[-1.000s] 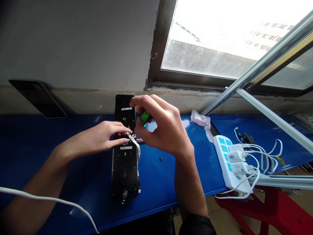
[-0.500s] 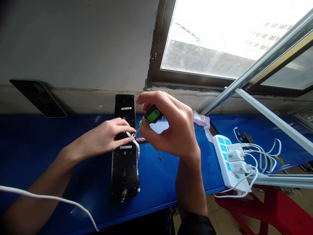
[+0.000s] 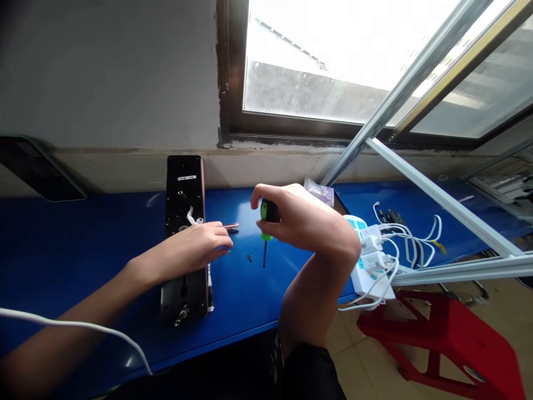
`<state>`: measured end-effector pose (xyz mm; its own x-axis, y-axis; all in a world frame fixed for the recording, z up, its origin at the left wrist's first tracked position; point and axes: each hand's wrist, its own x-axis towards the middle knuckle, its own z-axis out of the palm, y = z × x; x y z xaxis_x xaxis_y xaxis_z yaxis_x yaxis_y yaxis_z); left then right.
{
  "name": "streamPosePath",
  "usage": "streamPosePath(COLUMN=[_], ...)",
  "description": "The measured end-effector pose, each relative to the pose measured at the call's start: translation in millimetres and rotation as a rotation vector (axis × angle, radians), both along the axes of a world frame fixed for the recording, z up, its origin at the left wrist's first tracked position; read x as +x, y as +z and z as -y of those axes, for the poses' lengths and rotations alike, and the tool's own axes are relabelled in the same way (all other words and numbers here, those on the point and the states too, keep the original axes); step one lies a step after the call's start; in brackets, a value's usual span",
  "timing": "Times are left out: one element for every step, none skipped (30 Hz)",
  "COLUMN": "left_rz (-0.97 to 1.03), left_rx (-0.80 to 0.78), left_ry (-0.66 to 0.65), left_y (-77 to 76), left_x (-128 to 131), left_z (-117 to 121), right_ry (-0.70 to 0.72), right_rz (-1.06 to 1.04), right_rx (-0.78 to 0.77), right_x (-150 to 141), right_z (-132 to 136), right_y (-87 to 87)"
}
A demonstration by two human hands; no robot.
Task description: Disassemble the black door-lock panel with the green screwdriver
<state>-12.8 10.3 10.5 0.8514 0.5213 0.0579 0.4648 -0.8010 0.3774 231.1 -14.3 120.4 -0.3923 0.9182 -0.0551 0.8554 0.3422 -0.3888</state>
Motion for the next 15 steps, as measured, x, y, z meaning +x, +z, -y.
streamPosePath(left_rz=[-0.005,-0.012,-0.032,-0.059,-0.09,-0.116,-0.132,-0.143,-0.148,-0.15,-0.152,-0.155,-0.156,-0.159,-0.16], left_rx=[-0.024,-0.037,-0.043,-0.04,-0.034,-0.028,-0.022,-0.016,-0.01,-0.004,0.001,0.004,0.004,0.001,-0.004], left_ry=[-0.026,-0.056,-0.086,-0.111,-0.138,-0.159,-0.171,-0.183,-0.192,-0.2,-0.208,-0.215,-0.221,-0.227,-0.23], left_y=[-4.9,-9.6,-14.0,-17.7,-20.6,-22.7,-24.1,-25.0,-25.7,-26.3,-27.2,-28.4,-29.9,-31.7,-33.6], left_x=[6.9,14.0,21.4,28.8,36.0,42.9,49.3,54.9,59.6,63.3,66.1,68.0,69.1,69.5,69.4], left_z=[-0.4,-1.3,-2.6,-3.9,-5.1,-6.1,-6.6,-6.8,-6.8,-6.7,-6.7,-7.0,-7.6,-8.6,-9.8], right_ry=[-0.02,-0.033,-0.038,-0.036,-0.032,-0.026,-0.023,-0.024,-0.029,-0.034,-0.04,-0.049,-0.059,-0.068,-0.079], right_rz=[0.01,0.008,0.0,-0.009,-0.019,-0.028,-0.037,-0.046,-0.058,-0.071,-0.083,-0.092,-0.097,-0.101,-0.104], right_rx=[-0.037,-0.05,-0.041,-0.024,-0.006,0.007,0.016,0.02,0.022,0.021,0.022,0.024,0.027,0.031,0.035], right_x=[3.5,6.6,9.4,12.0,14.6,17.1,19.6,22.1,24.7,27.2,29.7,32.2,34.7,37.0,39.1], right_z=[-0.1,0.0,0.2,0.7,1.4,2.2,3.1,4.2,5.3,6.4,7.4,8.4,9.3,10.0,10.6], right_y=[-0.9,-1.7,-2.3,-2.6,-2.6,-2.4,-2.0,-1.7,-1.5,-1.4,-1.6,-2.0,-2.5,-3.0,-3.6])
